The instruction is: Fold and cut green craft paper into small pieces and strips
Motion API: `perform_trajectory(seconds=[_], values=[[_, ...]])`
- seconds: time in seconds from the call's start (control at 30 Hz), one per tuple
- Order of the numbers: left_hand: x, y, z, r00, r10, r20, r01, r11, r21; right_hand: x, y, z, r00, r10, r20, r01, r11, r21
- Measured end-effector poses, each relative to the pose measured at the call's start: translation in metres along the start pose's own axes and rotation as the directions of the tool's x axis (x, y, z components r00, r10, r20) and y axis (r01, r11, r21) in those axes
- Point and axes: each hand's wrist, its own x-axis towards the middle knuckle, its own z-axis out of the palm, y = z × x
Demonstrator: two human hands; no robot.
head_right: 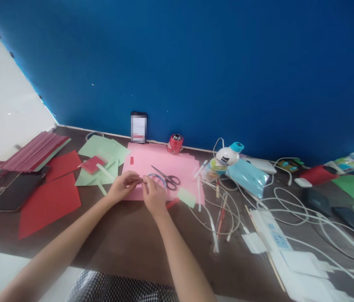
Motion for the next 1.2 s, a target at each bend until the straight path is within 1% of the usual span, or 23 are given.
perform_trajectory(seconds=[0.37,0.73,0.93,1.03,1.2], values=[[-0.002,0.008,0.0,1.0,-0.012,0.017,0.011,0.999,0.03,-0.001,-0.001,-0.001,1.0,0.002,0.031,-0.001,0.999,-0.033],[-0.002,0.006,0.001,1.0,-0.013,0.018,0.013,0.999,0.031,0.0,-0.002,-0.001,0.999,-0.037,0.012,0.038,0.997,-0.067],[-0.001,0.0,0.002,1.0,-0.026,-0.014,0.027,0.999,0.04,-0.001,-0.002,0.0,0.998,-0.05,0.039,0.053,0.996,-0.072],[0.0,0.003,0.002,0.999,-0.034,-0.031,0.036,0.998,0.059,-0.002,-0.001,0.002,0.999,-0.047,0.023,0.049,0.997,-0.067],[0.001,0.012,0.003,0.993,-0.047,-0.107,0.054,0.996,0.072,-0.003,-0.005,0.003,0.999,-0.043,0.032,0.044,0.999,-0.028]])
